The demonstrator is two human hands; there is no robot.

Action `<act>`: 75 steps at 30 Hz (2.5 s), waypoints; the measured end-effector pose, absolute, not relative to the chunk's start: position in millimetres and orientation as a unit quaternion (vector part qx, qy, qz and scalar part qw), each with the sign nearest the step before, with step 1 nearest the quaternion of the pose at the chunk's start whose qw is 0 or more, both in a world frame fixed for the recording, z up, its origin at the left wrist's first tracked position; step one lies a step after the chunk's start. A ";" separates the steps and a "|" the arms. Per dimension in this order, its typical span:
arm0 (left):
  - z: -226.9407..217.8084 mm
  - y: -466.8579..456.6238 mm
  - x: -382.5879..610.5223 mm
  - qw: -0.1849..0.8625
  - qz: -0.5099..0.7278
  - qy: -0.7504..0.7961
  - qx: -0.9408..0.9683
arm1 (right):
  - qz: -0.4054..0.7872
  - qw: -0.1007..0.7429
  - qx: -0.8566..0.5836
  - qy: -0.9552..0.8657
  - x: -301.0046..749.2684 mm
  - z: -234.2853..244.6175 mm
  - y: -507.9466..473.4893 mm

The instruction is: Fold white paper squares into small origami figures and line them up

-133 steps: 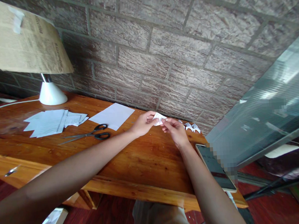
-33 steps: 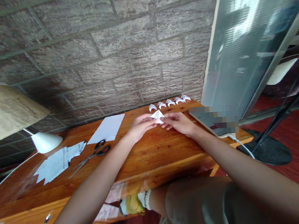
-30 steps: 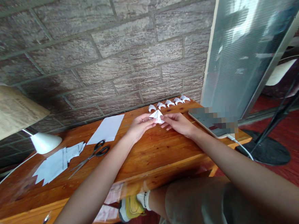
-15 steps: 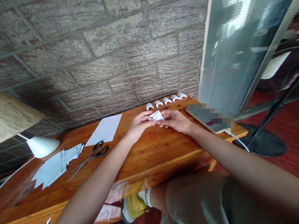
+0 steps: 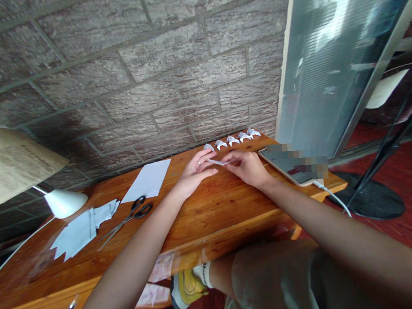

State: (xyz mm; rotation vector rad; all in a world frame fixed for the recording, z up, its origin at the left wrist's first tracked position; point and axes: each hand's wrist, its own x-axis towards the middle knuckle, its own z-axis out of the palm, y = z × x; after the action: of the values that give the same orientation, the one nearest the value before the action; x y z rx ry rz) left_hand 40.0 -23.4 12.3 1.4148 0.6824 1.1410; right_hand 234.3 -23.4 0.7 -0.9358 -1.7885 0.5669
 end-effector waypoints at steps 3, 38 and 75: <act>13.3 -25.3 41.0 0.638 0.461 0.289 0.545 | 0.126 0.512 -0.388 -0.756 236.3 4.3 -25.8; 11.4 -21.7 41.3 0.588 0.493 0.347 0.539 | 0.378 0.513 -0.325 -0.698 227.0 5.4 -28.6; 13.6 -20.1 45.6 0.512 0.530 0.355 0.575 | 0.593 0.550 -0.309 -0.499 220.4 5.7 -23.4</act>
State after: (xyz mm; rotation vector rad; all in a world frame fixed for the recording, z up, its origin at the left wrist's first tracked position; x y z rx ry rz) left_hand 45.6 -20.1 13.6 1.3833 0.8544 1.2746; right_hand 220.4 -23.4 5.7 -0.7321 -1.1820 1.4046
